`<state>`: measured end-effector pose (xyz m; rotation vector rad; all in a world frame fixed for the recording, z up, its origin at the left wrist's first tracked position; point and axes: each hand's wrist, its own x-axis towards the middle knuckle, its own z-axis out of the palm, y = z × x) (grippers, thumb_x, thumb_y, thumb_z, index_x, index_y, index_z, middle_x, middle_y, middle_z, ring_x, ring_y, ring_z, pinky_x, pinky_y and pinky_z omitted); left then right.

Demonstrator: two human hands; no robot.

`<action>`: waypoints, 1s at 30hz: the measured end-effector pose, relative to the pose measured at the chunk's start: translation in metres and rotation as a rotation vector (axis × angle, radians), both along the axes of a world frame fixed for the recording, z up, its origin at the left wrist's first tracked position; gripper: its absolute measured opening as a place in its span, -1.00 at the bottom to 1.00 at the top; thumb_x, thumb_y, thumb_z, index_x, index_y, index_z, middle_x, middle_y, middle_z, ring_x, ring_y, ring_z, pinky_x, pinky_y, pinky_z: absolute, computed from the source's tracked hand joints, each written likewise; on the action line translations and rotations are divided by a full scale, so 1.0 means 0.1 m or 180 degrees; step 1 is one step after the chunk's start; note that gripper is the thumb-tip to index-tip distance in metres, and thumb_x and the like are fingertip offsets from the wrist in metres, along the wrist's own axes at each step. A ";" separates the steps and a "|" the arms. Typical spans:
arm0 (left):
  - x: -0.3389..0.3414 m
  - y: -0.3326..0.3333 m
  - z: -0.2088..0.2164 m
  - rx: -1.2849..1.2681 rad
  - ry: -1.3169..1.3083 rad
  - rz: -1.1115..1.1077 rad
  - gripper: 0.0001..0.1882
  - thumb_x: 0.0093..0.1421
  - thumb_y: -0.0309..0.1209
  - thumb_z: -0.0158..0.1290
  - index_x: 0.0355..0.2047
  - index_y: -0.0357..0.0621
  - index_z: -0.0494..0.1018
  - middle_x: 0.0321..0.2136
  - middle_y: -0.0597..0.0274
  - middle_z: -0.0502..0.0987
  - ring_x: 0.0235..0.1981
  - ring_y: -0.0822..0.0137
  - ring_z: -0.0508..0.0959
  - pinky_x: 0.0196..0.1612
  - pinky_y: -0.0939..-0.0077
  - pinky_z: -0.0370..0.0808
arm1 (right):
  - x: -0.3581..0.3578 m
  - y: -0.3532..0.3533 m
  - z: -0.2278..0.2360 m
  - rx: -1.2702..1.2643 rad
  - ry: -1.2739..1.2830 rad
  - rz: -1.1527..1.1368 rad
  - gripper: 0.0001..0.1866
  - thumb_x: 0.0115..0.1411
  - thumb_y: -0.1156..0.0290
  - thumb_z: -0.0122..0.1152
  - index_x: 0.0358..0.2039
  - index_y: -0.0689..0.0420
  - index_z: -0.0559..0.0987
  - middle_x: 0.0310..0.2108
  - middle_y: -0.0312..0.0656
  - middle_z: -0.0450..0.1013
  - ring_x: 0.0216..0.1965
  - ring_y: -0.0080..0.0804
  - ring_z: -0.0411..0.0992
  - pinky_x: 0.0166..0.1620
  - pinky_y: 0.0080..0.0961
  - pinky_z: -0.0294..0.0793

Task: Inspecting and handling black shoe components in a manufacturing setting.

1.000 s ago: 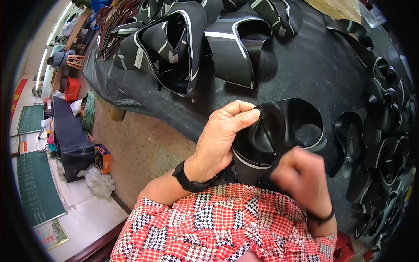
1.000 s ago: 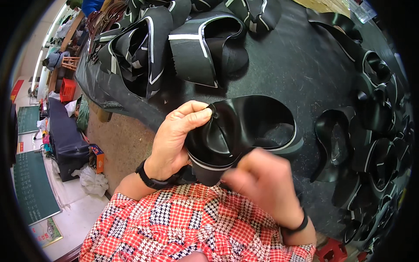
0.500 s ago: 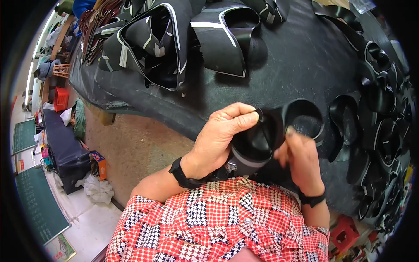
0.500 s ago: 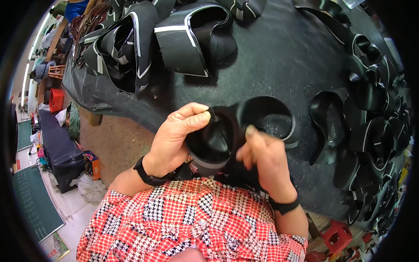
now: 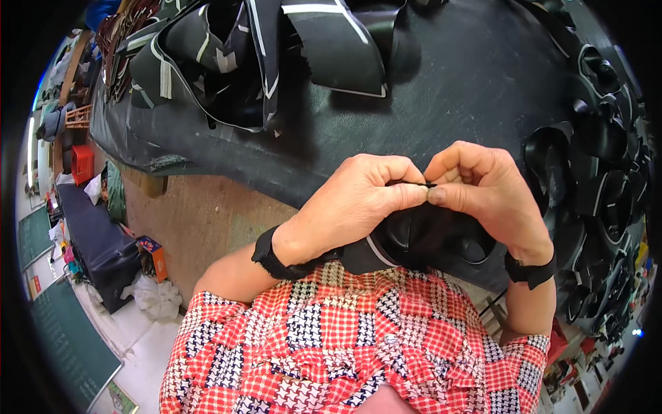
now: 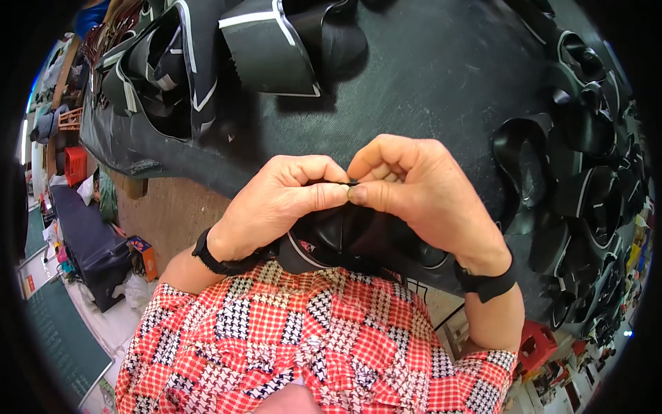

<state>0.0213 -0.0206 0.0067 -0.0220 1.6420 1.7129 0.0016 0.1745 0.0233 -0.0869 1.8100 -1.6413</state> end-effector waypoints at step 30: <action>-0.18 0.03 -0.16 0.0950 -0.1495 0.0308 -0.78 0.06 -0.47 0.14 -0.27 -0.30 0.46 -0.43 0.32 0.52 -0.42 0.59 0.49 -0.31 0.75 0.45 | -0.20 0.17 -0.41 -0.1276 -0.0885 -0.0184 -0.84 0.00 0.60 0.23 -0.40 0.23 0.44 -0.46 -0.26 0.46 -0.44 -0.67 0.41 -0.31 -0.76 0.42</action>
